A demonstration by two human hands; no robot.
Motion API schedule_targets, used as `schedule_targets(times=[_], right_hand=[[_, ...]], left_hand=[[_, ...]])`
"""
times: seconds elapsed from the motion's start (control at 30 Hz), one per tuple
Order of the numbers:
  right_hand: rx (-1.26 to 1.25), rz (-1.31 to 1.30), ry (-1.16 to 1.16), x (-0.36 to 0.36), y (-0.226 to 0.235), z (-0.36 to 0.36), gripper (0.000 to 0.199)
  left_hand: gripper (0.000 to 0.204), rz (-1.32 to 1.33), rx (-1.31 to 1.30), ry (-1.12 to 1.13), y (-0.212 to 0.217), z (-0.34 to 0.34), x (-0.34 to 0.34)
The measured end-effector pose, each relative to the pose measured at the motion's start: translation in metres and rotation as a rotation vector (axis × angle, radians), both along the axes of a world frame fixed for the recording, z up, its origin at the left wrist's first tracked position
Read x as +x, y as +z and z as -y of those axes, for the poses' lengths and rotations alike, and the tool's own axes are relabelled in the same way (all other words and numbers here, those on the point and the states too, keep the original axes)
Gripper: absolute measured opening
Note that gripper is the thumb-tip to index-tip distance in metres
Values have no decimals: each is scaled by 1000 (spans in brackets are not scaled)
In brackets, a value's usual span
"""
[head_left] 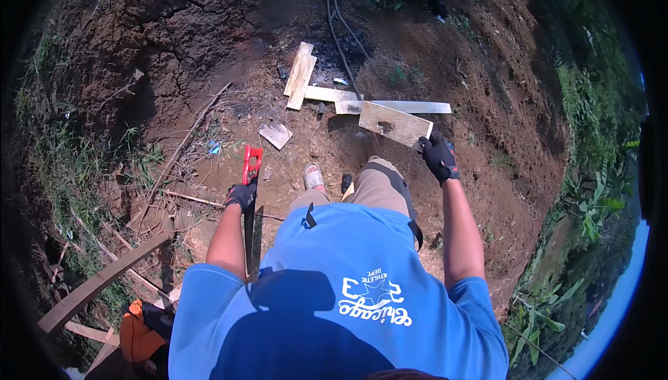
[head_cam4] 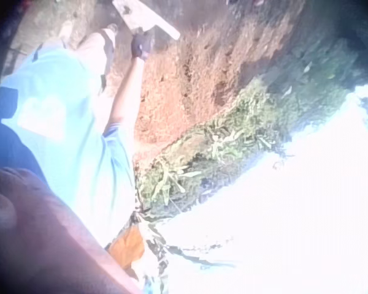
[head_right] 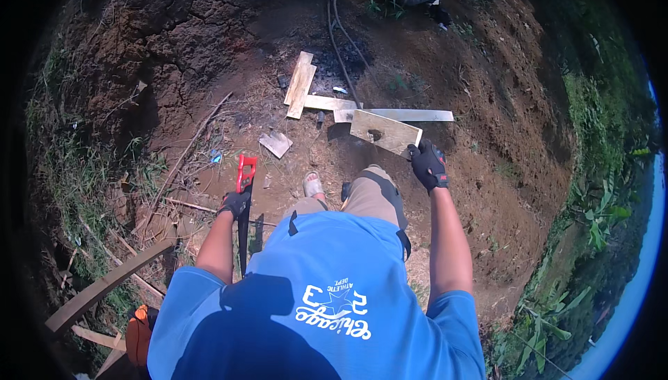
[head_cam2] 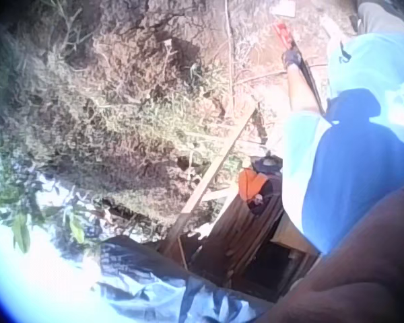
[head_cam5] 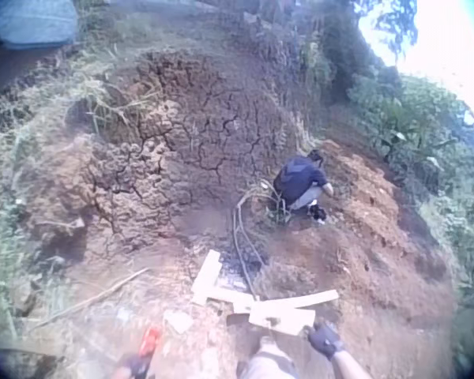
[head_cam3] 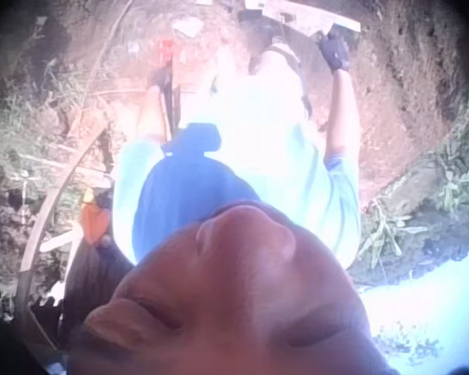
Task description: The person uses a handsaw to cut through a wooden beam that is part of a structural frame. They then move to the ground to handle and sort various wood pieces by hand.
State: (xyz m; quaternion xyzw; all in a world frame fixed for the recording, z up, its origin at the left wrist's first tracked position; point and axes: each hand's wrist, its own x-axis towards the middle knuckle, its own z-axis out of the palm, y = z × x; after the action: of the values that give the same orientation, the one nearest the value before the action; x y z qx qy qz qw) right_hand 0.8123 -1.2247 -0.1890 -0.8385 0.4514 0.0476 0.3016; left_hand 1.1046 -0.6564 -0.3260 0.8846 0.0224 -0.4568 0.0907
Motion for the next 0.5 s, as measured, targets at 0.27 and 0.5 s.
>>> schedule_targets(times=[0.27,0.5], right_hand=[[58,-142,373,149,-50,106,47],[18,-330,898,259,-85,128,47]], left_hand=[[63,101,76,383,3,16,-139],[54,-9,78,706,-32,67,-344]])
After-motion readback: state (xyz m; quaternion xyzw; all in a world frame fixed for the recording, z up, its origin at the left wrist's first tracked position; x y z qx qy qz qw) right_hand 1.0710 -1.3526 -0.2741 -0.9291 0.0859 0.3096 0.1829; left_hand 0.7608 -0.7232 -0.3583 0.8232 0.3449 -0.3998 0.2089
